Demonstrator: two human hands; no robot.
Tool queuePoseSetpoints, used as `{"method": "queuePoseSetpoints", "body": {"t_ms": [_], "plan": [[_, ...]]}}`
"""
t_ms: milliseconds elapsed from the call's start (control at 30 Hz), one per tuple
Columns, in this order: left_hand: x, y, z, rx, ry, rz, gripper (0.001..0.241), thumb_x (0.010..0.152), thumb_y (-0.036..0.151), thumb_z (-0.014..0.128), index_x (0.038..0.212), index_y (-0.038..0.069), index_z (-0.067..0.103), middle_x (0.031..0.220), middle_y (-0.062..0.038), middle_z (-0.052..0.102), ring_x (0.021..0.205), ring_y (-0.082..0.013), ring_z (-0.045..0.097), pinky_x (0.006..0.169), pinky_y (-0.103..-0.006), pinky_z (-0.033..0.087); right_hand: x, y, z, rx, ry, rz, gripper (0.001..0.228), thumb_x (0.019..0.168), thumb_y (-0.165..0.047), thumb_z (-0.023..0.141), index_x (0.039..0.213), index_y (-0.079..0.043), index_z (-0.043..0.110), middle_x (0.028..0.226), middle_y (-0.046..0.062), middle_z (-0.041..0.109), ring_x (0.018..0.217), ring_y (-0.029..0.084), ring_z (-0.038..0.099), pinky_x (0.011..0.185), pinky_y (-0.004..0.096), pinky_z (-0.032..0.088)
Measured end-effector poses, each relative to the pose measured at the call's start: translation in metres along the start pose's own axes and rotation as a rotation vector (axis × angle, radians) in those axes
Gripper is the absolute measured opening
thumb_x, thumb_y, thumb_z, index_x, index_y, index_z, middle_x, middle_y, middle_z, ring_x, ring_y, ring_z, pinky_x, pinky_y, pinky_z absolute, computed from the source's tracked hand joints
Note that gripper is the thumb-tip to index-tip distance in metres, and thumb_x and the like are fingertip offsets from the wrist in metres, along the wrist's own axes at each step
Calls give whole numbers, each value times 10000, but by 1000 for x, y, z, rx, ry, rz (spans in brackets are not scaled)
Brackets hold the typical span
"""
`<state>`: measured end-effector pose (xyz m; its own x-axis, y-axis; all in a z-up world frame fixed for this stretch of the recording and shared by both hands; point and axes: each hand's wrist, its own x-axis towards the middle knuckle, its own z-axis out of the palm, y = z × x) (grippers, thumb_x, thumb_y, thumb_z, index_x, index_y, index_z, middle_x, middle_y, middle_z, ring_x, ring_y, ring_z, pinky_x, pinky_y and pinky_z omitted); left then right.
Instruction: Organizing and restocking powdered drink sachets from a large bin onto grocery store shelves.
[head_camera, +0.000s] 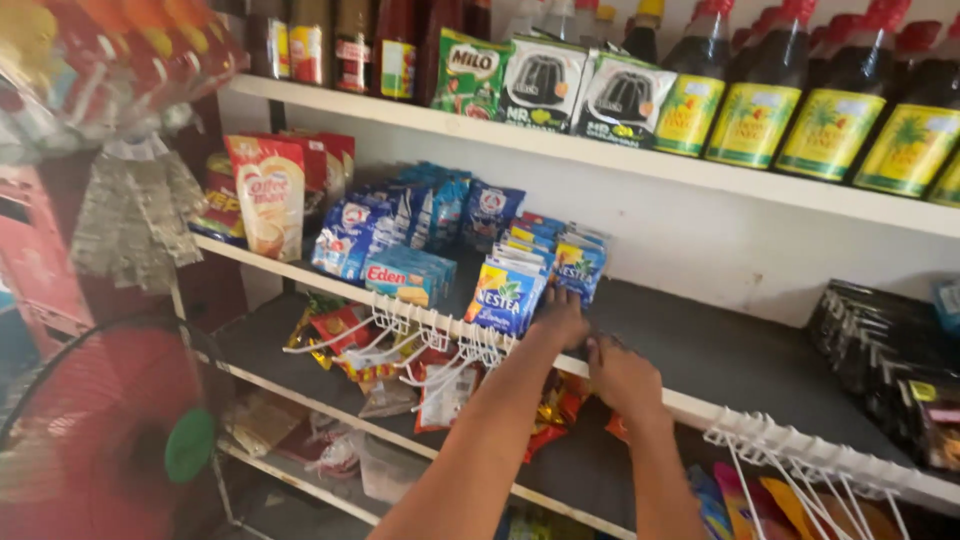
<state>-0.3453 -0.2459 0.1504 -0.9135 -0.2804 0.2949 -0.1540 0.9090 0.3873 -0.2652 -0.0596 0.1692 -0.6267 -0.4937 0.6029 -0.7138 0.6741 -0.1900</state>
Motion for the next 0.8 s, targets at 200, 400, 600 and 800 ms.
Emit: {"method": "queuePoseSetpoints", "body": {"t_ms": [200,400,600,800], "plan": [[16,-21,41,369,-42,207,562,1010,370,555,1396,-37,578,1537,-187,482,1484,-396,355,1255,-480,275,-3,-21,-12,-94,59,42,407,990,-427,419,1266,-302,690,1290,86,680,1140,315,661,902,498,542],[-84,0,-20,282,-254,163,469,1011,251,476,1406,62,644,1586,-168,523,1474,-353,483,1217,-473,383,-2,-8,-9,-38,-101,0,432,1039,-473,373,1311,-295,658,1382,-61,642,1365,226,520,1073,459,455],[-152,12,21,464,113,104,700,964,339,434,1562,-2,304,1646,-200,201,1537,-373,149,1248,-521,63,-55,-15,-17,-110,-25,-121,529,1007,-308,520,1530,-236,494,1592,9,447,1496,255,362,1202,614,240],[-286,76,-14,498,-339,379,789,909,320,599,1526,-90,328,1721,-269,59,1587,-420,3,1257,-508,77,-163,-28,-58,203,-294,132,857,691,-175,745,1496,-187,452,1685,61,227,1561,336,167,1163,655,173]]}}
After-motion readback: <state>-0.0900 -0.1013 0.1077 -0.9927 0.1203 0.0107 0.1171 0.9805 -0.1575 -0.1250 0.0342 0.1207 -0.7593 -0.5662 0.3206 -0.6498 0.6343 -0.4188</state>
